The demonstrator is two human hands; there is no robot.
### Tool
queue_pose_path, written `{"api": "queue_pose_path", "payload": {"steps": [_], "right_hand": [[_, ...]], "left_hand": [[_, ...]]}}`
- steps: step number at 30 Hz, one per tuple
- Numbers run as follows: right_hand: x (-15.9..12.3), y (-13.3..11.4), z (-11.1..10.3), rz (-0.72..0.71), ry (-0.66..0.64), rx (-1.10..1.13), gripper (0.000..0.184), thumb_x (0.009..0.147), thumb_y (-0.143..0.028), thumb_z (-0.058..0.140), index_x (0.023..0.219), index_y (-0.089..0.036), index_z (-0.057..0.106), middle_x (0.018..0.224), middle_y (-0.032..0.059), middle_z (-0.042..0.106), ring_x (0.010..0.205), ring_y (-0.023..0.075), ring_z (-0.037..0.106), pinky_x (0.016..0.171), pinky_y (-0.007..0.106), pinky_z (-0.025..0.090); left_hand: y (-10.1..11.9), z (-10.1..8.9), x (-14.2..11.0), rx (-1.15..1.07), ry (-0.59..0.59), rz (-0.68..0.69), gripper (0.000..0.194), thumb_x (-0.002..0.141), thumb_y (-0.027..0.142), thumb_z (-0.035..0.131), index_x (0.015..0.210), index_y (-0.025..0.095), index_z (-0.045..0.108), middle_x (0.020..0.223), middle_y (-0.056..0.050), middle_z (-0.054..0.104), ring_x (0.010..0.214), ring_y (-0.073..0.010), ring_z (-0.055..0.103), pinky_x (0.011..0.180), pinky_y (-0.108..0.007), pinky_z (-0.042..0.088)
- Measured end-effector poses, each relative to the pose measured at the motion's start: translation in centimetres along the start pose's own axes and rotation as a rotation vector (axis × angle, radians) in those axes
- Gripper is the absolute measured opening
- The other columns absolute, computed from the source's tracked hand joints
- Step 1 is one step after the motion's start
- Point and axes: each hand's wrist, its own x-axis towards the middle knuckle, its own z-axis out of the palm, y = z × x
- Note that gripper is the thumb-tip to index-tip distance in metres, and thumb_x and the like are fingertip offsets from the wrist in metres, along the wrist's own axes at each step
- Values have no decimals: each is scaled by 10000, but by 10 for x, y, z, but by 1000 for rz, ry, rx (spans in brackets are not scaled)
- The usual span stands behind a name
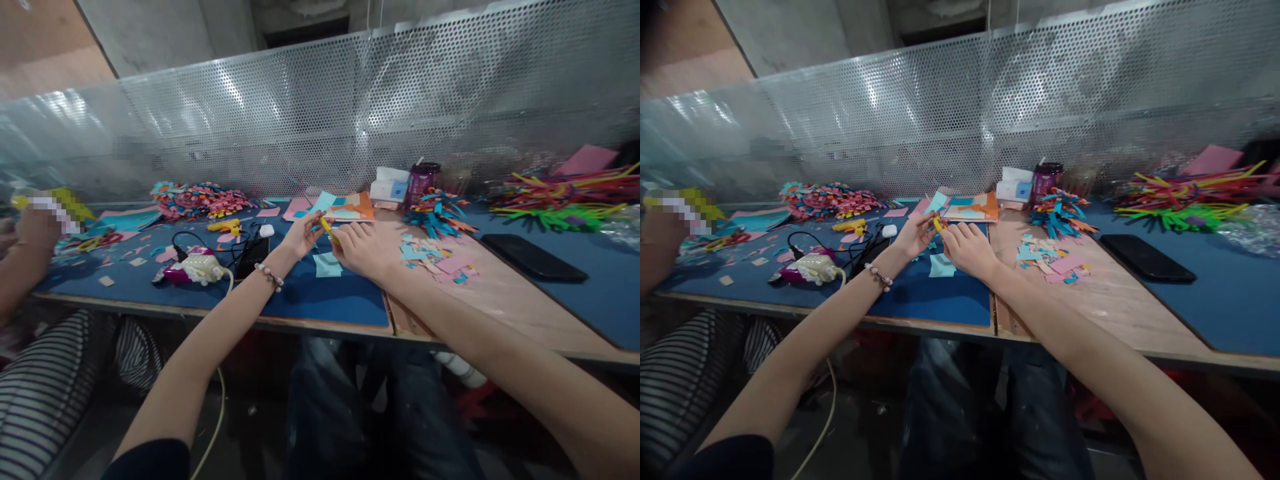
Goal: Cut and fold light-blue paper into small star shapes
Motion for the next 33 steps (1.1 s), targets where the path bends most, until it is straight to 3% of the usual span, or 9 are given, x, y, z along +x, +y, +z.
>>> {"api": "queue_pose_path", "payload": {"steps": [8,12,17,19,23,25,27,33], "right_hand": [[4,4,-11,64,-110,108,268,909,-201,333,891,-169,598,864,121,614,842,252,481,740,390,319],[6,6,-19,27,-159,97,281,909,-195,325,882,-176,604,881,124,618,838,248,475,744,398,310],[7,11,-18,31,-158,141,267,910,-222,340,867,-178,600,877,121,618,840,239,495,748,377,323],[5,21,-16,134,-121,133,271,913,-245,333,879,-171,591,870,120,615,825,232,514,713,347,333],[-2,61,-18,603,-22,11,311,919,-277,286,948,-152,569,840,116,617,767,223,546,622,303,326],[-7,84,-21,700,-86,-26,303,906,-274,300,965,-147,569,857,122,630,790,232,562,621,293,326],[-14,104,-23,715,-237,-35,291,881,-285,341,918,-145,593,822,131,643,762,243,574,611,294,323],[-26,125,-17,527,-601,-17,220,783,-327,486,791,-188,656,789,105,675,740,245,606,592,289,357]], "left_hand": [[-2,-2,3,-9,41,-22,124,816,167,555,874,119,653,832,-69,693,756,-108,648,752,-193,528],[-4,-2,4,9,52,-21,115,806,173,572,858,119,659,874,-81,694,822,-124,645,783,-207,529],[-6,-4,5,-5,69,-30,114,796,149,579,868,108,659,888,-79,686,822,-114,642,779,-188,527],[-6,-6,6,1,61,-35,113,797,160,587,865,103,656,900,-90,686,843,-125,648,774,-187,530],[-5,-8,7,2,53,-34,95,802,173,591,830,105,652,887,-99,686,897,-153,654,794,-198,533],[-5,-7,6,6,77,-31,85,809,172,586,823,117,650,866,-87,685,887,-144,653,806,-199,532],[-4,-6,5,15,102,-33,83,814,175,582,825,127,648,853,-78,685,873,-134,650,818,-200,530],[-4,-5,5,25,97,-41,105,808,186,584,850,111,646,884,-98,678,894,-142,641,819,-206,532]]}}
